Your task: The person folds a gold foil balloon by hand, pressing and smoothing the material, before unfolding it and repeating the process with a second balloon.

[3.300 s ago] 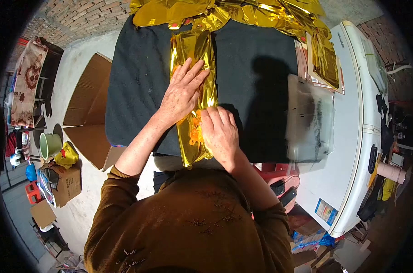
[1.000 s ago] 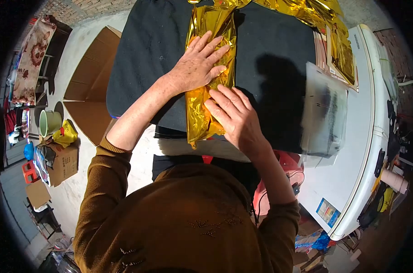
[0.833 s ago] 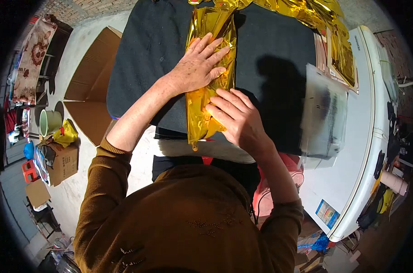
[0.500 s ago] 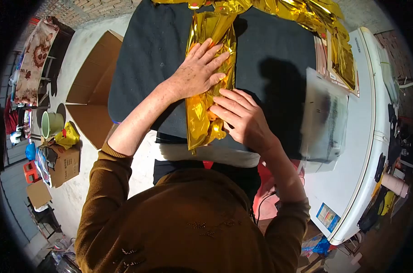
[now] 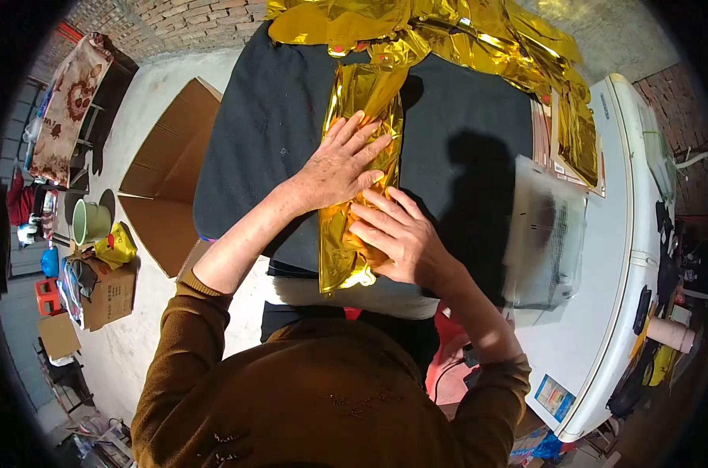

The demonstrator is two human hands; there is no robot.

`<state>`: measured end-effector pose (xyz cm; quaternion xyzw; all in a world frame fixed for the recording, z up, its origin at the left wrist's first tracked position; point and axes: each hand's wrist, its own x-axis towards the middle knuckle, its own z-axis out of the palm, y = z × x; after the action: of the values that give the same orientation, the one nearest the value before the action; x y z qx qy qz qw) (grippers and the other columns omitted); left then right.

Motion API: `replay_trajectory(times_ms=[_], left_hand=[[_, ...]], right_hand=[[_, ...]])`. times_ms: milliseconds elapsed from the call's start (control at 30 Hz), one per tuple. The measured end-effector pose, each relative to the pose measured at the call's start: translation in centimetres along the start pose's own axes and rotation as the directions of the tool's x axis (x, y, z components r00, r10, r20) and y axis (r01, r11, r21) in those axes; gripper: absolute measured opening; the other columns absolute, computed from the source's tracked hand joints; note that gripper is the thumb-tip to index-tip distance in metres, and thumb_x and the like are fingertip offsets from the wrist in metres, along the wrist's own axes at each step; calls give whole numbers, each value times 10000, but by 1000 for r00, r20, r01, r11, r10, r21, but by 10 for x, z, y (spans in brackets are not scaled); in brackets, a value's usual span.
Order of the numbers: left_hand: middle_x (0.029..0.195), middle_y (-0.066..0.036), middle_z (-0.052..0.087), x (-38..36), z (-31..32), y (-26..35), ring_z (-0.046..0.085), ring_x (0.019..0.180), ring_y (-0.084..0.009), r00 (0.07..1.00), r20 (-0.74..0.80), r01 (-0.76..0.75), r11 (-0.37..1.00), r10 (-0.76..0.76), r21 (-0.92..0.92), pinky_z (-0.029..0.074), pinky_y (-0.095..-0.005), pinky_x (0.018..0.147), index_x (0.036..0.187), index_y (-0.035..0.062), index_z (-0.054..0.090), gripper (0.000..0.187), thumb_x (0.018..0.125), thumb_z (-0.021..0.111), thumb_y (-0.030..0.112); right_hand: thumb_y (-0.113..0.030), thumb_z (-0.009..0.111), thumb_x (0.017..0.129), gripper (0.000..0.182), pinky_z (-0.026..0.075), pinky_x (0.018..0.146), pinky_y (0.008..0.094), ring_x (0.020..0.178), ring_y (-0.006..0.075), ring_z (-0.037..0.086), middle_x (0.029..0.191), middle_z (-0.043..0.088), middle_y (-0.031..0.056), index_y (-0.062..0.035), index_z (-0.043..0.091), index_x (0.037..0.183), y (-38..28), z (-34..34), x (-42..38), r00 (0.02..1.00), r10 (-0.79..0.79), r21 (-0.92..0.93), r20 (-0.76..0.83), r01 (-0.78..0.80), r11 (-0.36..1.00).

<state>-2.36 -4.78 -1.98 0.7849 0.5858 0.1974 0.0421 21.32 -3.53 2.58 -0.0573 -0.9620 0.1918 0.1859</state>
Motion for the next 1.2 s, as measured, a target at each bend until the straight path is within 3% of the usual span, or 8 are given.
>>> replay_trajectory(times_ms=[200,333,567,767,867,1000,1100,1200], left_hand=[[1675,-183,373,0,-1,0,214,1611,-417,1000,10,5,1000,-5,-11,166,-572,1314,1634,138,428,657,1063,588,424],[1679,-187,373,1,1,-1,213,1612,-418,1000,7,16,999,-16,-32,167,-573,1314,1630,135,436,661,1059,595,427],[1670,-163,407,-1,-8,-2,237,1608,-410,998,-66,-39,974,25,-222,224,-564,1304,1561,107,530,590,1028,666,319],[1594,-130,525,-17,-36,5,332,1579,-389,978,-164,-181,925,132,-333,272,-565,1292,1439,89,646,443,1021,661,234],[1567,-142,554,-44,-56,17,376,1559,-390,983,-90,-183,900,160,-396,270,-570,1296,1414,73,660,413,1015,634,177],[1503,-166,592,-87,-62,33,447,1519,-351,968,9,-217,851,252,-479,331,-542,1289,1431,41,622,615,817,620,5],[1555,-142,569,-105,-61,44,469,1512,-334,968,92,-176,897,232,-405,362,-529,1279,1447,43,625,602,847,673,38],[1560,-132,568,-106,-56,55,469,1513,-318,978,55,-158,890,200,-428,376,-507,1274,1466,49,610,617,860,719,87]], right_hand=[[-198,742,843,398,381,1212,576,1382,341,574,1405,653,137,-82,711,1223,3,9,3,995,-95,-141,-4,94,986],[-173,732,834,375,448,1171,519,1313,332,621,1353,679,136,-56,722,1190,9,9,9,986,-167,-142,0,166,976],[-111,736,852,329,484,1137,490,1263,315,673,1286,731,140,-16,728,1167,9,9,8,993,-86,28,-78,88,996],[-109,733,858,320,480,1139,500,1259,321,675,1277,735,141,-10,726,1162,2,1,-5,997,-26,25,-77,28,999],[-111,728,866,326,466,1153,501,1281,315,663,1287,730,136,-9,720,1175,-3,-1,-16,999,18,15,-49,-17,1000],[-116,712,882,333,451,1169,500,1316,313,641,1304,721,133,-11,714,1198,-11,-3,-29,998,57,16,-33,-56,998],[-120,701,897,331,449,1172,497,1322,317,635,1307,717,135,-12,712,1209,-18,-4,-34,997,73,7,-37,-73,997],[-127,693,911,324,449,1173,497,1320,320,636,1306,716,137,-13,711,1214,-21,-1,-38,996,80,8,-45,-80,997]])
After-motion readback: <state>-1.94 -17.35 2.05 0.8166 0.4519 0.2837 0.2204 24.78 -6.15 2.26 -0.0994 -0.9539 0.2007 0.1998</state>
